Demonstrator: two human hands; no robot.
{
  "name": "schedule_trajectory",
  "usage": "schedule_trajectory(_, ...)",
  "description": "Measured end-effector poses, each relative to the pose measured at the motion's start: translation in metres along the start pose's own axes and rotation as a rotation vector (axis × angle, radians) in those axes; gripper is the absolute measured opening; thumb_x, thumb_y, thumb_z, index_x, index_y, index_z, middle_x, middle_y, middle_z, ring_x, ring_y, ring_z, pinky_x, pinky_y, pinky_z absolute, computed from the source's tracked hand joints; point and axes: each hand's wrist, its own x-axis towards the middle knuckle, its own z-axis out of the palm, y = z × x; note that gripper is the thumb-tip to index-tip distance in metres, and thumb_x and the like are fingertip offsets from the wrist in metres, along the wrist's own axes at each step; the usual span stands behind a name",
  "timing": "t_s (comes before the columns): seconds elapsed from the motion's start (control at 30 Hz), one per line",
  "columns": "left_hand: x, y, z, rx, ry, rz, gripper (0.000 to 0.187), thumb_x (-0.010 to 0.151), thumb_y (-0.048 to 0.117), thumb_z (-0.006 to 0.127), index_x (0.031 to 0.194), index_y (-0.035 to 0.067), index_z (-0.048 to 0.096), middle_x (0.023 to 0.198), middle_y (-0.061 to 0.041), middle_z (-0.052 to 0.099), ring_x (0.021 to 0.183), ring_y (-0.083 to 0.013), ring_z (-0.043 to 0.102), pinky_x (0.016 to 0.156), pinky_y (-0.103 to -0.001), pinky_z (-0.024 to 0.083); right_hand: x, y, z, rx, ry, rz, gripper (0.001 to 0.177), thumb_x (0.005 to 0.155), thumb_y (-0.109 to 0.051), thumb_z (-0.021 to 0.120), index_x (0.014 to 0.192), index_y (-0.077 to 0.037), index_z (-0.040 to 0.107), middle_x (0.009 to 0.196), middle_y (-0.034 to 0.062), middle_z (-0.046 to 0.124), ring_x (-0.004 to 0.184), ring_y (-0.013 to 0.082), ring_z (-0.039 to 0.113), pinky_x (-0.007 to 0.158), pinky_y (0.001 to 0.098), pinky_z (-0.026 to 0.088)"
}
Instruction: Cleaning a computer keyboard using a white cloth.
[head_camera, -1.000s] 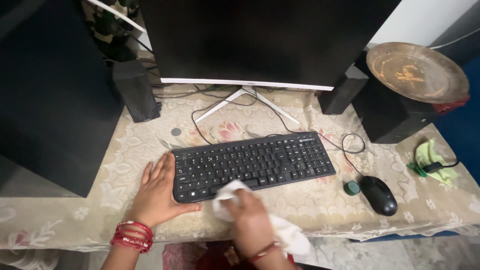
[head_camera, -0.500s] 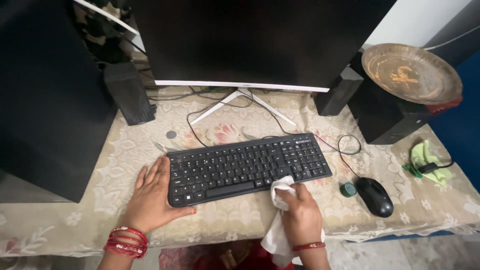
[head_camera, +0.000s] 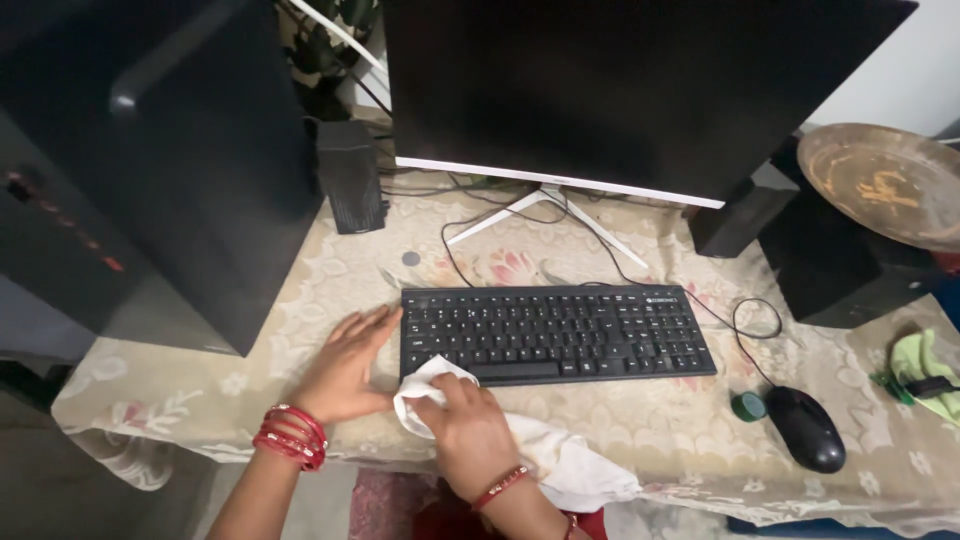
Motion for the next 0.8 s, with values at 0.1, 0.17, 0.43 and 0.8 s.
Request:
schedule_trajectory(0.1,-0.001,0.007,-0.006,-0.045,0.011,0.009,0.121,0.057,0.047,0.09,0.154,0.001,0.033,0.153,-0.025,0.043,0.147,-0.0331,0.037,0.123,-0.046,0.019,-0.002,0.003,-0.001,0.014,-0.023,0.001,0.041,0.076,-0.003,0.062,0.114,-0.013,0.074,0.117,0.0148,0.064,0.104,0.0353,0.063,0.088,0.0472,0.051)
schedule_trajectory(0.17,0.0,0.009,-0.01,-0.074,0.024,0.008,0.121,0.057,0.047,0.091,0.153,0.001,0.033,0.152,-0.026,0.043,0.146,-0.0339,0.037,0.122,-0.047,0.018,0.0,0.004,-0.001,0.015,-0.032,0.017,0.042,0.075,-0.003,0.062,0.114,-0.014,0.074,0.116,0.0146,0.064,0.104,0.0354,0.063,0.088,0.0473,0.051)
schedule_trajectory(0.43,-0.009,0.003,0.003,-0.109,0.105,0.008,0.12,0.058,0.046,0.094,0.154,0.005,0.034,0.153,-0.023,0.045,0.145,-0.0339,0.039,0.123,-0.046,0.021,0.015,-0.013,-0.005,0.209,-0.101,0.099,0.044,0.079,0.0,0.06,0.121,-0.009,0.072,0.122,0.0152,0.064,0.108,0.0355,0.066,0.092,0.0425,0.054)
schedule_trajectory(0.8,-0.068,0.089,0.031,-1.22,0.348,-0.322,0.059,0.093,0.009,0.068,0.148,0.001,0.049,0.141,-0.012,0.062,0.125,-0.0174,0.058,0.104,-0.032,0.046,-0.014,0.026,0.013,1.871,-0.228,0.706,0.042,0.098,-0.01,0.059,0.138,0.003,0.056,0.121,0.0102,0.071,0.105,0.0179,0.069,0.093,0.0329,0.055)
